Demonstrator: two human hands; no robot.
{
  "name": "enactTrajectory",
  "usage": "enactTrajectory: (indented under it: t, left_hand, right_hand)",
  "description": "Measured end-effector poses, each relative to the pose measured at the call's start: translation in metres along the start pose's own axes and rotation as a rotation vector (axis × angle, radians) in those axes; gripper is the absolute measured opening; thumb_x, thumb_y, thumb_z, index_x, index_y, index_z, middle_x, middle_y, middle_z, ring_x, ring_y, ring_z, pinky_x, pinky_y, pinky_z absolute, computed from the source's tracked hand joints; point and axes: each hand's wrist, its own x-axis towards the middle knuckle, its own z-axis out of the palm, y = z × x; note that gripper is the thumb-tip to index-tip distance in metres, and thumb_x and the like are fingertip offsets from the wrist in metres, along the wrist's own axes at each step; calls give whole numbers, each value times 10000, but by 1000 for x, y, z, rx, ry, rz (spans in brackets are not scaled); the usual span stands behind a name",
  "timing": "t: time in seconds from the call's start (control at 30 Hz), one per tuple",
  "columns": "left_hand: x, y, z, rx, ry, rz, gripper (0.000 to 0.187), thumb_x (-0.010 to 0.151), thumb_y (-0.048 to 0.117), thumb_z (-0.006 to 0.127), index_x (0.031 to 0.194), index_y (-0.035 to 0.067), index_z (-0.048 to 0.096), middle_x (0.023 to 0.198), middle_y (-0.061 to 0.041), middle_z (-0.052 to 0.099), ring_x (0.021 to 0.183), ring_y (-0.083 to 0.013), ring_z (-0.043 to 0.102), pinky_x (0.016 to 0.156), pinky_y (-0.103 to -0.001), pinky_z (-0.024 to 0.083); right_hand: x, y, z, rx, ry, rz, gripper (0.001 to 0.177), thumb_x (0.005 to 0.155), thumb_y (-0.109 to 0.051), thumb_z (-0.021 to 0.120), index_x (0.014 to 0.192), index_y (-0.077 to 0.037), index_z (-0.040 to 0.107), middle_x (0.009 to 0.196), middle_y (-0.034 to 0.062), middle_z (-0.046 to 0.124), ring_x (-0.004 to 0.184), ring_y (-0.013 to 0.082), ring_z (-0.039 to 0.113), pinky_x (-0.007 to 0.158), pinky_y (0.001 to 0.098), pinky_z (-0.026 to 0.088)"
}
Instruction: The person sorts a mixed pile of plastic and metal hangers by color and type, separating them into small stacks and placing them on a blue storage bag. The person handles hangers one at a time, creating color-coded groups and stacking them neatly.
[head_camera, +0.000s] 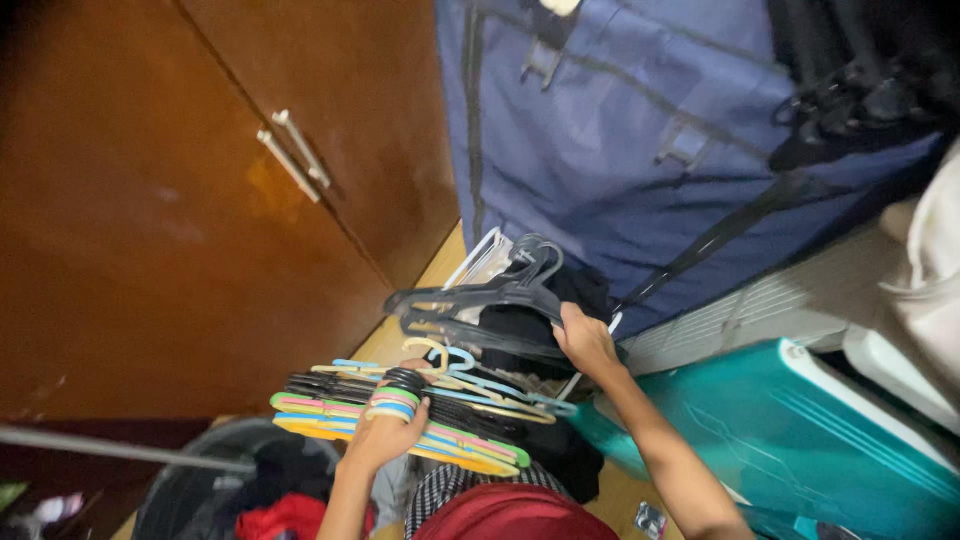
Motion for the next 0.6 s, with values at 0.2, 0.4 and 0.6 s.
enactTrajectory:
  t: [0.2, 0.4, 0.6]
  left_hand:
    - [48, 23, -7, -11, -79, 105, 296, 849, 102, 662, 1145, 93, 671, 1307, -66, 634, 1175, -320, 590, 989, -393, 460]
    - [93, 53, -32, 57, -104, 273, 326, 834, 128, 675, 1159, 104, 665, 1318, -38, 623, 1190, -319, 577, 1004, -396, 461]
    - [144, 90, -62, 94, -170, 319, 305, 838, 157, 675, 1143, 139, 687, 1339, 15, 643, 1141, -296, 598, 969, -407, 476]
  right_hand:
    - [4, -58, -113, -145, 219, -130, 456, 801, -154, 717, 1195, 12, 558, 988, 173, 609, 830, 367, 643, 714, 451, 517]
    - [8, -111, -190, -280, 306, 29, 509, 752, -162, 724, 1199, 27, 570, 989, 169, 618, 810, 355, 647, 692, 438, 518]
    - [1, -147, -255, -351, 378, 193, 399, 851, -157, 700, 1195, 7, 582, 946, 167, 608, 781, 377, 641, 687, 443, 517]
